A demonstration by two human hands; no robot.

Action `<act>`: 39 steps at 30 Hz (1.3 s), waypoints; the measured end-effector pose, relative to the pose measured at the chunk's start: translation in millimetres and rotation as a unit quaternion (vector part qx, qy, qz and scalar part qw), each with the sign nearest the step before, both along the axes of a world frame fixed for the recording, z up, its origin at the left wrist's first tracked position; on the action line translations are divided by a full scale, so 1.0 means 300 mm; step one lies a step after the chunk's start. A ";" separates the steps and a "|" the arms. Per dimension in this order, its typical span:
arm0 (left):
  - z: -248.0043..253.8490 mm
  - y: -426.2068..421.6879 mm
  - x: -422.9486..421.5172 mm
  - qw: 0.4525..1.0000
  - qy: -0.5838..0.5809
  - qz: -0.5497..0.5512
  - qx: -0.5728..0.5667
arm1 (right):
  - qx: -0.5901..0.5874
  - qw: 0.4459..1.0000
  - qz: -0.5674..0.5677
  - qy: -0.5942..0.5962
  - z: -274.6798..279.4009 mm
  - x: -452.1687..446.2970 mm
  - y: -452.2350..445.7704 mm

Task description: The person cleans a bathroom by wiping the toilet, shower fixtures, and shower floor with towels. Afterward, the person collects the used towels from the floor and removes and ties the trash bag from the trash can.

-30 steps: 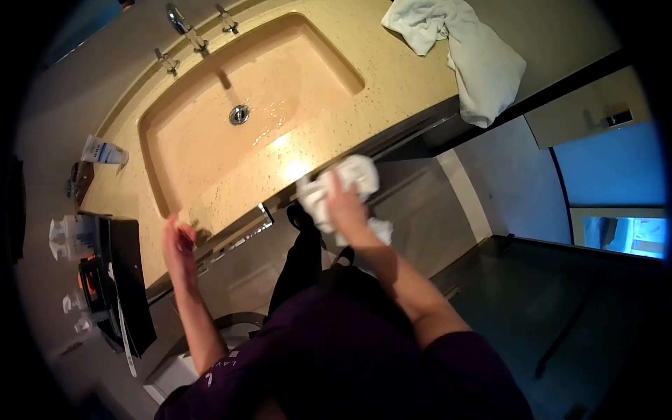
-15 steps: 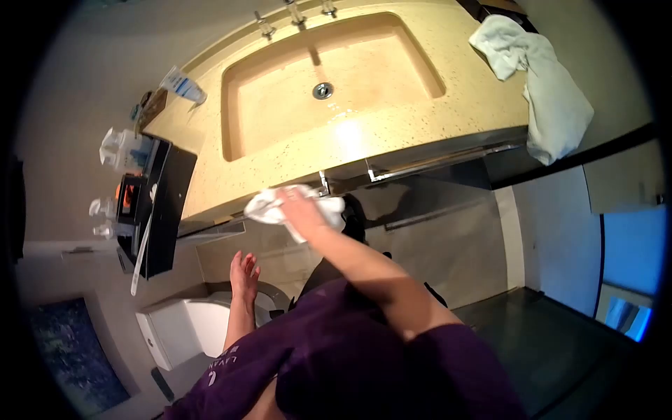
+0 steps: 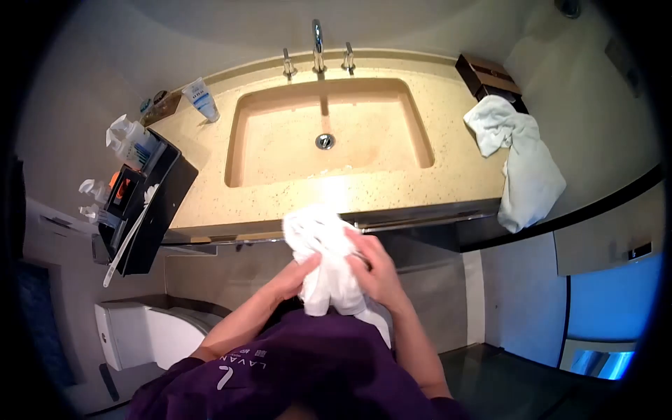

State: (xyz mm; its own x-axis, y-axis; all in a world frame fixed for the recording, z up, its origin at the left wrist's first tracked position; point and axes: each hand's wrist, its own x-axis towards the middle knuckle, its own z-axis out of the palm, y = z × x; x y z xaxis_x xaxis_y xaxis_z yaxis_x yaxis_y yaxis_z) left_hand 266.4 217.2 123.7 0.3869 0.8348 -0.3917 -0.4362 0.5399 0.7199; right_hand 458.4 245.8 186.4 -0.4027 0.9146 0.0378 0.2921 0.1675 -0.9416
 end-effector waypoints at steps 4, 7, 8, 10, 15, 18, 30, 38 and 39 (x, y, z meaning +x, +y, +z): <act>0.182 0.070 0.018 0.971 0.122 -0.108 0.176 | -0.093 0.969 -0.151 0.170 0.057 0.179 0.045; 0.295 0.129 -0.025 0.922 -0.001 -0.231 0.309 | -0.053 0.924 -0.202 0.321 0.122 0.303 0.084; 0.262 0.165 -0.038 0.886 0.033 -0.298 0.355 | -0.060 0.893 -0.209 0.395 0.149 0.318 0.099; 0.250 0.265 0.055 0.952 -0.126 -0.261 0.094 | -0.065 0.882 -0.196 0.425 0.178 0.313 0.158; 0.339 0.481 0.147 0.891 0.119 -0.239 0.366 | -0.036 0.969 -0.073 0.233 0.301 0.169 0.370; 0.417 0.633 -0.017 0.907 0.147 -0.281 0.278 | -0.049 0.976 -0.098 0.188 0.443 0.207 0.508; 0.506 1.013 -0.328 0.846 0.171 -0.430 0.265 | 0.376 0.859 -0.030 -0.346 0.778 0.200 0.906; 0.622 1.033 -0.465 0.814 0.419 -0.290 0.278 | 0.390 0.875 -0.244 -0.151 0.671 0.499 1.181; 0.642 1.011 -0.460 0.815 0.454 -0.262 0.247 | 0.379 0.877 -0.252 -0.154 0.626 0.497 1.217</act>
State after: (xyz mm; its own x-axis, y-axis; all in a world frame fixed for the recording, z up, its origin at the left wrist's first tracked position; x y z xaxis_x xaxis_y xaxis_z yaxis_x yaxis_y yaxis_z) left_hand 128.4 520.5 316.2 0.4787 0.7912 -0.3806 0.5952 0.0262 0.8032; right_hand 607.4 610.7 374.2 -0.0533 0.7386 0.6721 0.7300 0.4881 -0.4785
